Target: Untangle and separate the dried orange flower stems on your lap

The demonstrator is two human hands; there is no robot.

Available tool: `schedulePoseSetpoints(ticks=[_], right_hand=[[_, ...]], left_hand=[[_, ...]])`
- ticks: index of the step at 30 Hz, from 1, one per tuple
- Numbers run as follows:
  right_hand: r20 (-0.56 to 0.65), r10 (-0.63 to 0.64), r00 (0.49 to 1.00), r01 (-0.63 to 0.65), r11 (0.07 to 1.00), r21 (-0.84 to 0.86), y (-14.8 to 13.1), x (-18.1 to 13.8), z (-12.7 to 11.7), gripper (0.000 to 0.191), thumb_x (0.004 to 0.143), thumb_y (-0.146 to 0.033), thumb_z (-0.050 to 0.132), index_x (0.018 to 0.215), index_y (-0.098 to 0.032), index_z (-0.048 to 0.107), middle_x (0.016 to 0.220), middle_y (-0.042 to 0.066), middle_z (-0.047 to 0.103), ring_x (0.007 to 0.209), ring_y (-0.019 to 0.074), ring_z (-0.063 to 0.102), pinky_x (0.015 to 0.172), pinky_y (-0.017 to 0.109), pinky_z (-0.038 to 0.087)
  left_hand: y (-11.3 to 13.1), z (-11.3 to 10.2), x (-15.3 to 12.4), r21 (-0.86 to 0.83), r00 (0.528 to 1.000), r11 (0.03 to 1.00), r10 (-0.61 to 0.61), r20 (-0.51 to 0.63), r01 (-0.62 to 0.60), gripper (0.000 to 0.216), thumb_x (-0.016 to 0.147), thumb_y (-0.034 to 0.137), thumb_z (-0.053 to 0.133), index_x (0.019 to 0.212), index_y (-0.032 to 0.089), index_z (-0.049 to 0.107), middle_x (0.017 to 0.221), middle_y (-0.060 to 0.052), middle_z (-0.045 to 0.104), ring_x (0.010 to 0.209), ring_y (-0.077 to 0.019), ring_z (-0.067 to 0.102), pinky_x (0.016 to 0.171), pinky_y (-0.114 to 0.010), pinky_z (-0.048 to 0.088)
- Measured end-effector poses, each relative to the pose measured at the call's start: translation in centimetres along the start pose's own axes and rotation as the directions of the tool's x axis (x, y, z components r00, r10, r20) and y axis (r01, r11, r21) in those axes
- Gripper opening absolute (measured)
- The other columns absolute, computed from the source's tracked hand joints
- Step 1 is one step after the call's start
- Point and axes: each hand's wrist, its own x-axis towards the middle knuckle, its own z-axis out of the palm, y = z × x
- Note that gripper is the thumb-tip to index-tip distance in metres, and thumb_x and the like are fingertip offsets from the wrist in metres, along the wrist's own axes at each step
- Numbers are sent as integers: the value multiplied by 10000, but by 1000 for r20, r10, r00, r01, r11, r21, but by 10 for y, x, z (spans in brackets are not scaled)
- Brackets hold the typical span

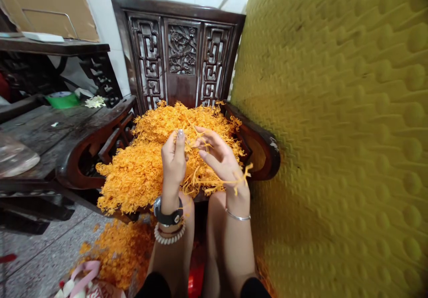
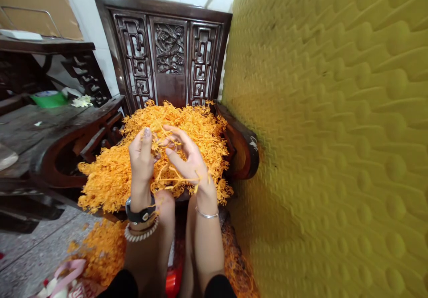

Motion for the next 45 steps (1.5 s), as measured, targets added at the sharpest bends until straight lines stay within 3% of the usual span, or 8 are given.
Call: schedulePoseSetpoints(ticks=[5,10,13,21,29,34,40,45], right_hand=[[64,58,996,-73,958,277,-6,-3,-14,304,793,-430,534,988,-202,584,865,36,629,819,135,598,825,316,468],[156,243,957,-271,941,202,-5,-3,0,301,824,-452,486,676,-191,467,451,-97,357,337,38,330,347,178,287],[120,239,964,-256,954,158,-7,-3,6,352,840,-455,456,611,-193,402,437,-107,261,321,25,219,313,180,177],[-105,176,979,-147,959,241,-9,-4,8,430,834,-464,466,519,-197,343,405,-98,245,313,32,237,314,192,233],[-345,61,937,77,925,372,-15,-5,4,483,851,-497,417,494,-205,276,357,-101,203,292,42,176,378,241,214],[-482,51,875,187,882,432,-15,-4,-14,431,873,-443,414,530,-210,296,371,-95,211,300,52,209,396,246,231],[-620,55,782,160,945,286,-9,-1,-6,420,835,-426,486,532,-215,287,422,-81,251,349,55,234,353,237,193],[-704,4,710,79,993,85,-7,1,4,414,843,-461,429,541,-216,288,414,-92,270,336,47,221,330,220,183]], left_hand=[[-2,-22,4,-88,951,986,-111,288,142,296,794,430,543,656,168,527,551,33,416,433,-63,342,387,-177,299],[0,-28,2,-10,789,997,-50,612,71,260,792,376,555,663,161,624,560,-2,518,489,-95,411,470,-211,350],[1,-24,1,-29,846,999,-17,532,38,287,777,385,566,603,164,623,504,13,457,477,-95,361,458,-217,308],[6,11,-10,-134,960,990,-4,279,43,406,791,386,556,478,158,433,465,41,326,434,-68,287,402,-208,233],[-1,23,-7,-349,974,922,-101,203,169,435,890,460,271,507,257,295,469,81,143,349,-96,96,248,-242,123],[-2,8,8,-691,984,700,-121,133,180,414,874,378,425,526,191,302,462,71,207,338,-48,120,254,-158,136],[-5,14,1,-495,956,840,-91,279,225,240,809,385,539,939,188,587,473,71,366,331,-37,256,281,-164,213],[-9,20,-11,-178,941,983,15,339,48,519,835,610,283,642,177,494,542,19,410,412,-69,363,350,-218,255]])
